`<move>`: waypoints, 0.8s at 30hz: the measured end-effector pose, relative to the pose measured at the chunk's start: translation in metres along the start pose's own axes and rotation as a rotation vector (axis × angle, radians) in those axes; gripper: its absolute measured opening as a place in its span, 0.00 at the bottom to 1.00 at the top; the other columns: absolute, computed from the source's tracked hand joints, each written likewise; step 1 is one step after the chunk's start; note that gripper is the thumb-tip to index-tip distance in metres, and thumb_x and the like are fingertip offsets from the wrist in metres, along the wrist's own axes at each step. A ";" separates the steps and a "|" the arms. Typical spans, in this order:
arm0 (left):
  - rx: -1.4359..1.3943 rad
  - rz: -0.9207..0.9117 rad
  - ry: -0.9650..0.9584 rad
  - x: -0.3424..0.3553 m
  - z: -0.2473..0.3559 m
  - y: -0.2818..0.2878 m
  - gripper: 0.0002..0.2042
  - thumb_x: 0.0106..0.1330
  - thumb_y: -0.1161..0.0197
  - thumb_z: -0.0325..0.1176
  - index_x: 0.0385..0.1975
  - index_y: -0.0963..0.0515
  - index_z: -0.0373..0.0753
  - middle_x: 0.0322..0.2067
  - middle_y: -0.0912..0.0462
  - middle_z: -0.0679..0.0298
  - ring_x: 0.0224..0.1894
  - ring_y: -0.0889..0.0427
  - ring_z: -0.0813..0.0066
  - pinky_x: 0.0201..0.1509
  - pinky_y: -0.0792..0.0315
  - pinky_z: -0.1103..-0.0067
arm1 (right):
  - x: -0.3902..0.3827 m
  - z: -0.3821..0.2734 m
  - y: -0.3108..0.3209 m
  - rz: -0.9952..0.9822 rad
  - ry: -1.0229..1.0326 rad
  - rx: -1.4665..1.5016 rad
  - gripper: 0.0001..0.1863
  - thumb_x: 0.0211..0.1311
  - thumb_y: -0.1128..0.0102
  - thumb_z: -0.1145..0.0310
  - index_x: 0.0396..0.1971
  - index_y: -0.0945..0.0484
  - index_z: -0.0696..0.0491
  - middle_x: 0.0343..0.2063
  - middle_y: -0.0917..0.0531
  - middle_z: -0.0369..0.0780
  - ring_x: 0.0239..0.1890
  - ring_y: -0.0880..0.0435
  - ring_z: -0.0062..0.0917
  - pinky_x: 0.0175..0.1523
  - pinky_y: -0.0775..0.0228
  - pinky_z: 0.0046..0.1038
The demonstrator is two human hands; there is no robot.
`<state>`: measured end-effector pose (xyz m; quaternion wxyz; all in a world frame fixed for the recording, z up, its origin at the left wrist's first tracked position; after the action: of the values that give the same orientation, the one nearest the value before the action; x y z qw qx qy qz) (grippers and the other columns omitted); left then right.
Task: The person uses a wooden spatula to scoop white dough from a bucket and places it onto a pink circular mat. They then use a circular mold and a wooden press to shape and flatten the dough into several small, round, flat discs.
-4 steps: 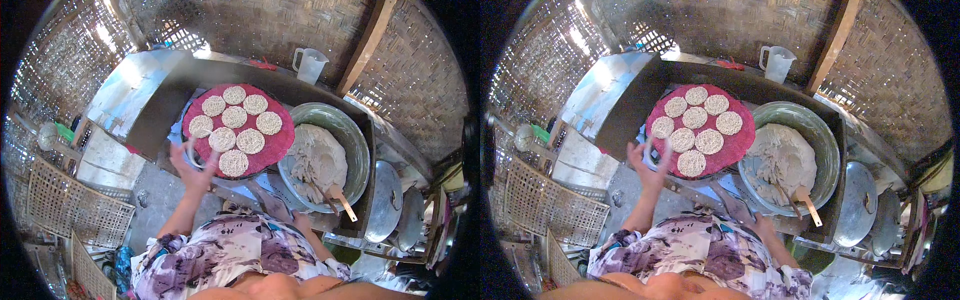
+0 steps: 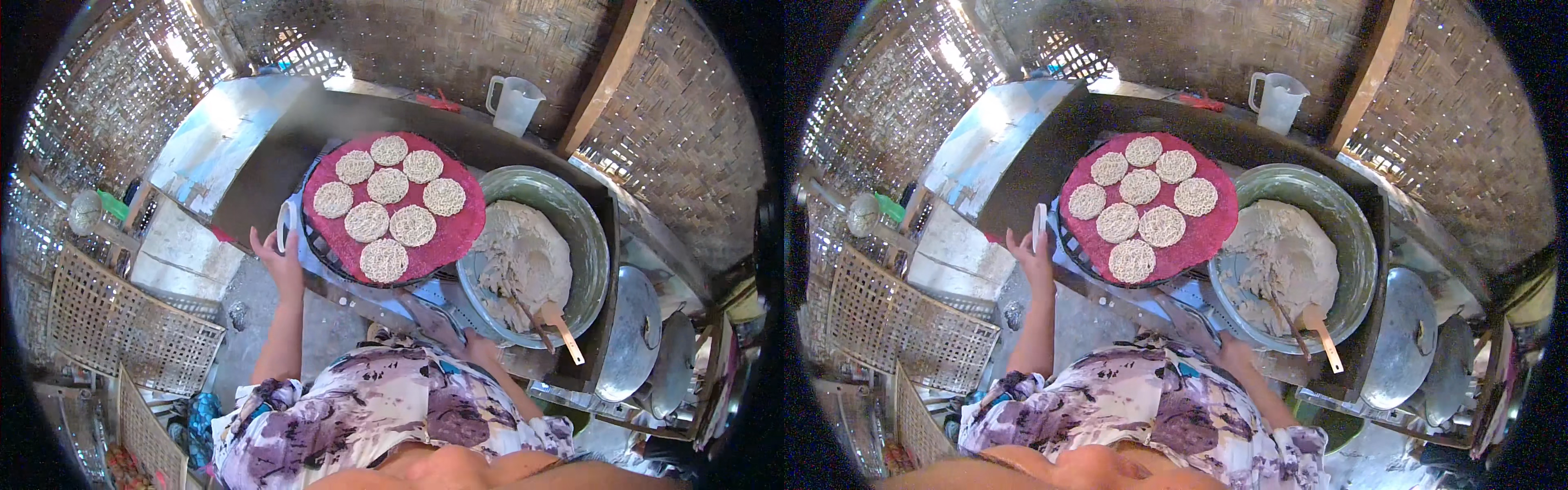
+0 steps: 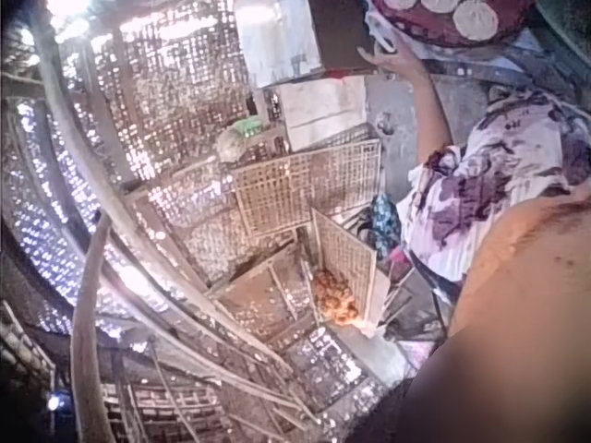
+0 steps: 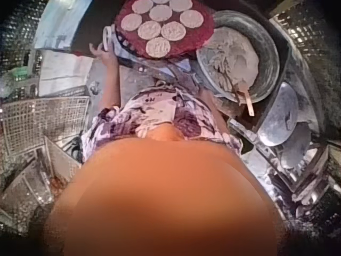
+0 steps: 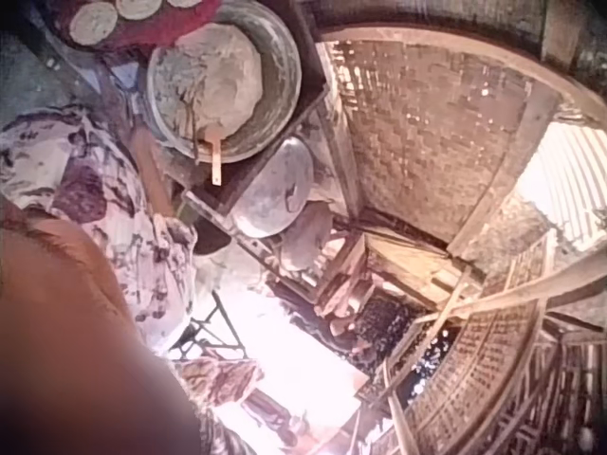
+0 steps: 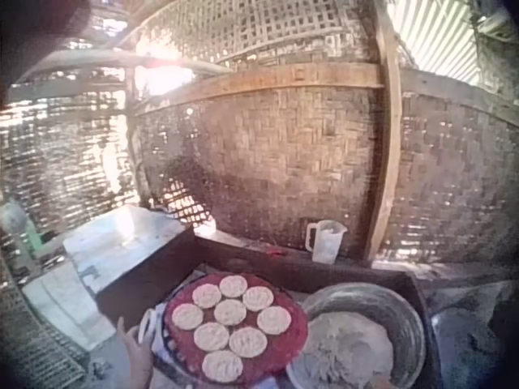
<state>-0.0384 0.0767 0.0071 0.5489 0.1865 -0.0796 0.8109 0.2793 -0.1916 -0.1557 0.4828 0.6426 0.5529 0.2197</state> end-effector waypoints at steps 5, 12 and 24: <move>0.601 0.079 0.155 0.001 -0.121 0.025 0.44 0.42 0.33 0.45 0.57 0.51 0.33 0.46 0.33 0.45 0.46 0.31 0.54 0.52 0.40 0.70 | 0.030 -0.039 -0.016 0.061 0.137 -0.136 0.26 0.44 0.43 0.49 0.35 0.33 0.55 0.25 0.23 0.48 0.27 0.23 0.45 0.30 0.31 0.39; 0.841 -0.269 0.317 -0.004 -0.159 -0.027 0.40 0.45 0.36 0.40 0.57 0.47 0.34 0.49 0.32 0.49 0.49 0.31 0.58 0.56 0.41 0.71 | 0.032 -0.056 0.004 0.480 0.343 -0.324 0.27 0.49 0.45 0.51 0.45 0.35 0.54 0.31 0.24 0.41 0.29 0.24 0.40 0.34 0.29 0.35; 0.262 -0.435 0.053 0.124 -0.070 -0.067 0.14 0.55 0.45 0.35 0.38 0.25 0.35 0.37 0.23 0.56 0.41 0.25 0.67 0.45 0.33 0.77 | 0.058 -0.104 0.192 0.837 0.195 0.355 0.14 0.48 0.44 0.69 0.36 0.28 0.57 0.28 0.25 0.44 0.32 0.26 0.34 0.37 0.33 0.33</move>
<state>-0.0322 0.2322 -0.0137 0.6837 0.2473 0.0826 0.6816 0.3068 -0.0837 0.0410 0.1808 0.8595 0.3180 0.3569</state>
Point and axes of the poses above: each hand's wrist, its own x-axis towards the middle knuckle, its own y-axis out of the back of the hand, z = x × y, the point moved 8 cm from there along x, towards the middle knuckle
